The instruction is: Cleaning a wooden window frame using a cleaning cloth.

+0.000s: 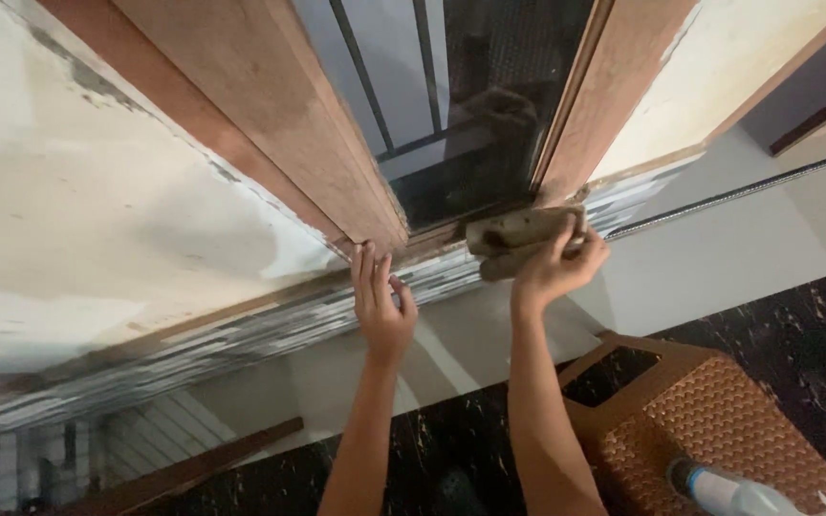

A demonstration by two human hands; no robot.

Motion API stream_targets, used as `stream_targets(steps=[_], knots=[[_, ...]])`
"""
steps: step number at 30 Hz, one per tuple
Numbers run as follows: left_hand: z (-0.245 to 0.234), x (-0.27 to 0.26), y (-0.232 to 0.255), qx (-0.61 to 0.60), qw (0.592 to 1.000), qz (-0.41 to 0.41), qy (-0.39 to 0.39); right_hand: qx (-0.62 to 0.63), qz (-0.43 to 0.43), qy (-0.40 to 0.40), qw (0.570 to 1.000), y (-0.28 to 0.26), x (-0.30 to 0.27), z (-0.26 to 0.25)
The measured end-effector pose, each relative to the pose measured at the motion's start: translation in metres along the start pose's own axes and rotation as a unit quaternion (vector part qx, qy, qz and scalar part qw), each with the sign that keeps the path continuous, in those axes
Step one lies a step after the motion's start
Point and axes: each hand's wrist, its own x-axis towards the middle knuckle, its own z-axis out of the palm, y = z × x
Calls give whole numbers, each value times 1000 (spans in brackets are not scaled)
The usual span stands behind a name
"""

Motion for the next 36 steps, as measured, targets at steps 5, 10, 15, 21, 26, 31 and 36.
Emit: stream_targets(steps=[5, 10, 15, 21, 26, 31, 36], knots=[[7, -3, -1, 65, 998, 5, -15, 41, -48, -108, 992, -36, -36, 24], [27, -21, -12, 66, 996, -38, -52, 11, -115, -193, 974, -27, -62, 34], [29, -16, -4, 61, 985, -76, -140, -7, -128, -215, 968, -36, -64, 33], [23, -13, -3, 57, 986, -71, -143, -6, -67, -290, 955, -42, -80, 31], [15, -14, -10, 54, 984, -71, -155, 28, -99, -296, 950, -60, -104, 29], [-1, -22, -23, 65, 981, -63, -171, 61, -107, -330, 936, -70, -124, 22], [-23, -21, -3, 40, 996, -5, -76, 241, 40, -383, 891, -23, -123, 21]])
